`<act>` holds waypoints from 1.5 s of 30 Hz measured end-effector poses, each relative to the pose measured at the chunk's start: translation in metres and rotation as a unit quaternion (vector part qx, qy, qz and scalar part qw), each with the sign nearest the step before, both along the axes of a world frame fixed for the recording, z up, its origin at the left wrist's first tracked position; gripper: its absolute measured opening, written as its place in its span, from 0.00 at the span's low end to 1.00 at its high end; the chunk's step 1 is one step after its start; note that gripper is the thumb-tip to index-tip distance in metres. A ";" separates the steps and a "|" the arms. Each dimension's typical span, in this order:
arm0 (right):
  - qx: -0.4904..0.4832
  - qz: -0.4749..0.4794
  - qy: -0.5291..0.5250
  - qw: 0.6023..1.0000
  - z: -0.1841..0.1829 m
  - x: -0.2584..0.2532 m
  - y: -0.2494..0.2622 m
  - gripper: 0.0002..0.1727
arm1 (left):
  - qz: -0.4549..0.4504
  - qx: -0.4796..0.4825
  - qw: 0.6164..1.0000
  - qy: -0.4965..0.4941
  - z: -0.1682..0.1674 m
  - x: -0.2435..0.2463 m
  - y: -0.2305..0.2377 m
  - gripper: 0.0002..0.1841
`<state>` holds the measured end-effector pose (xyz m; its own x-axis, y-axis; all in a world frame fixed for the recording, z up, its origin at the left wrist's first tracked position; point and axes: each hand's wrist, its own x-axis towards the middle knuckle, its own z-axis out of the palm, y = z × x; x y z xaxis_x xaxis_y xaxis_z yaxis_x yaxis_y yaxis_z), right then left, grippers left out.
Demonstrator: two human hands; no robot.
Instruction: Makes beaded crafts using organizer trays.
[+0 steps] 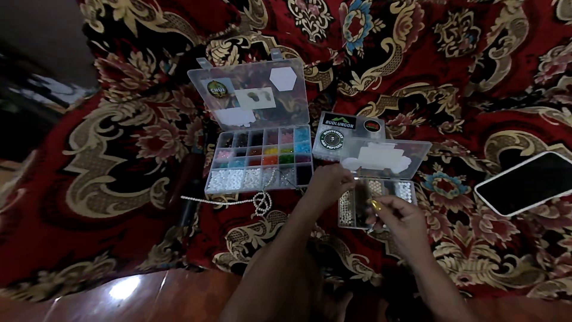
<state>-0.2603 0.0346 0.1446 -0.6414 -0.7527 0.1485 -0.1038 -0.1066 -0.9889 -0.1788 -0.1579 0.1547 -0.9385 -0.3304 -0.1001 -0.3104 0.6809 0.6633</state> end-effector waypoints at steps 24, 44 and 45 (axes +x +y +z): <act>-0.056 0.016 -0.021 0.998 -0.005 -0.009 0.003 0.07 | 0.041 -0.132 0.969 -0.207 0.009 -0.021 0.040 0.12; -0.054 0.003 -0.029 0.998 -0.006 -0.009 0.000 0.09 | 0.037 -0.142 0.968 -0.205 0.007 -0.021 0.037 0.11; -0.054 0.004 -0.030 0.998 -0.006 -0.009 0.001 0.09 | 0.036 -0.147 0.967 -0.203 0.006 -0.021 0.037 0.11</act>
<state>-0.2690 0.0351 0.1388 -0.6453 -0.7397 0.1906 -0.0426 -0.2142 -0.9759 -0.1999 -0.1204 0.1606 -0.8151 -0.4630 -0.3482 -0.5582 0.7885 0.2582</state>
